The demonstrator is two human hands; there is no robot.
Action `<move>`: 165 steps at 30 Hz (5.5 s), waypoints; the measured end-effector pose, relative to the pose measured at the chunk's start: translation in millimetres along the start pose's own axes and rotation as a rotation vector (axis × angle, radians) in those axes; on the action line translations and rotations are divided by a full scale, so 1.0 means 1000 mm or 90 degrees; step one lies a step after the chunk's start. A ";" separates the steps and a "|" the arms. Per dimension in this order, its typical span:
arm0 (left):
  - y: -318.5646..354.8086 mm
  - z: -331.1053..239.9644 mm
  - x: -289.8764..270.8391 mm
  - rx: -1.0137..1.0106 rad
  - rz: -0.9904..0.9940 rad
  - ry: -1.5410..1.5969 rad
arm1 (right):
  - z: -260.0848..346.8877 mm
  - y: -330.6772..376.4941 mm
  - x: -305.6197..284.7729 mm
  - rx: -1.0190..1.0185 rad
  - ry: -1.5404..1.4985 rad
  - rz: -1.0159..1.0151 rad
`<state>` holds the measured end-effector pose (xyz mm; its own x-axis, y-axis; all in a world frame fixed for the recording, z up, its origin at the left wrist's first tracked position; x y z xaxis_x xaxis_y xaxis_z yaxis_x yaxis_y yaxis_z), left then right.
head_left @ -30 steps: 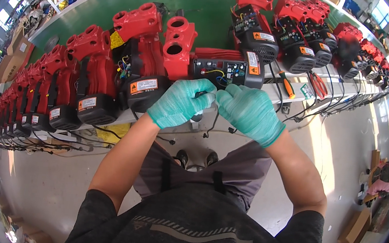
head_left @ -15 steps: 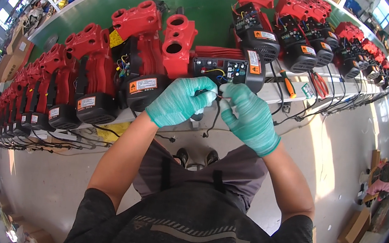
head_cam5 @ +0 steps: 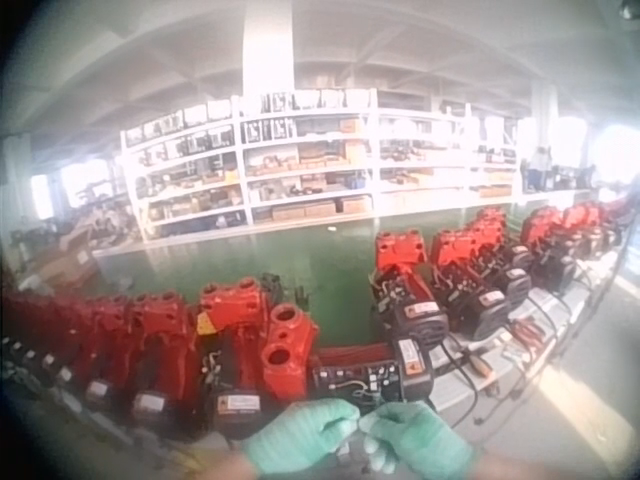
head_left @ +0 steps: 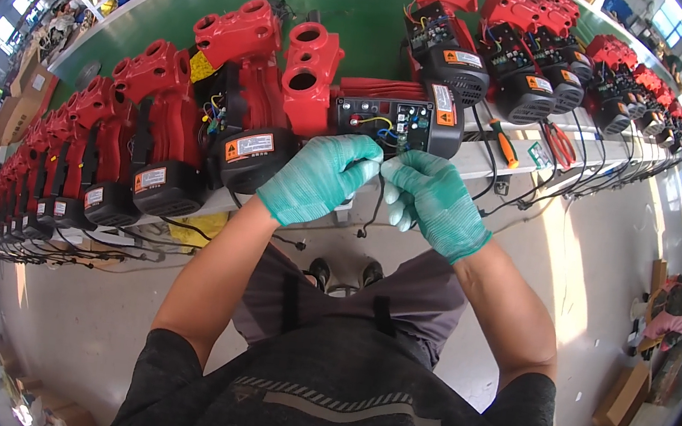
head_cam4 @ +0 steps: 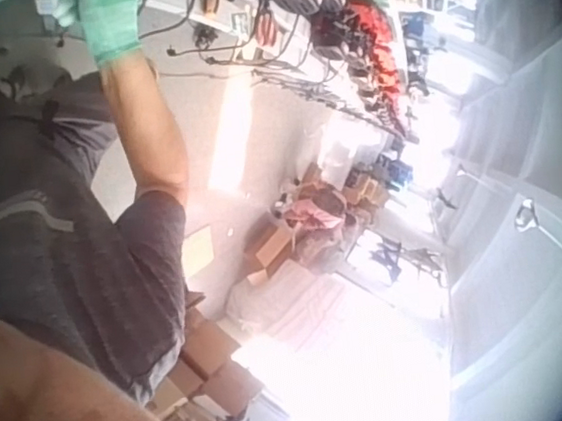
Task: The person wires the internal electrical components of a water pump and uses a screwdriver to secure the connections.
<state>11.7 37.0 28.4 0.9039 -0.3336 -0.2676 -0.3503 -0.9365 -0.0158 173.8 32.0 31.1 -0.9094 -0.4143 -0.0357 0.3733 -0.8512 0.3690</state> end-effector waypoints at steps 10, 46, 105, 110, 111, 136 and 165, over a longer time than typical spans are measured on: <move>-0.003 0.000 -0.005 -0.025 0.015 0.107 | 0.030 0.022 0.003 -0.773 0.763 -0.239; 0.006 -0.006 -0.002 0.136 -0.162 -0.118 | 0.028 0.016 -0.003 -0.729 0.666 -0.284; 0.008 -0.022 0.011 0.253 -0.193 -0.370 | 0.006 -0.008 -0.010 -0.418 0.328 -0.244; 0.007 -0.019 0.006 0.234 -0.182 -0.332 | 0.002 -0.002 -0.007 -0.078 0.118 -0.093; 0.007 -0.019 0.005 0.246 -0.184 -0.313 | 0.000 -0.002 -0.009 -0.078 0.118 -0.090; 0.009 -0.020 0.011 0.211 -0.212 -0.343 | 0.007 0.012 -0.022 -0.151 0.097 -0.143; -0.006 -0.017 0.006 0.166 -0.210 -0.330 | 0.025 0.214 -0.089 -0.719 0.228 -0.612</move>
<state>23.8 38.8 43.3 0.7617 0.1225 -0.6363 -0.1821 -0.9020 -0.3915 330.2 -105.0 136.5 -0.8521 0.5100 -0.1176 -0.2241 -0.5585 -0.7986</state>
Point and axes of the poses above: each hand's wrist, its own y-axis away from the middle knuckle, its own x-axis out of the palm, z = x × y, the point moved 7 cm from there along -y, towards the middle knuckle, and after that the axes turned 5 degrees about y, right-handed, at the moved point
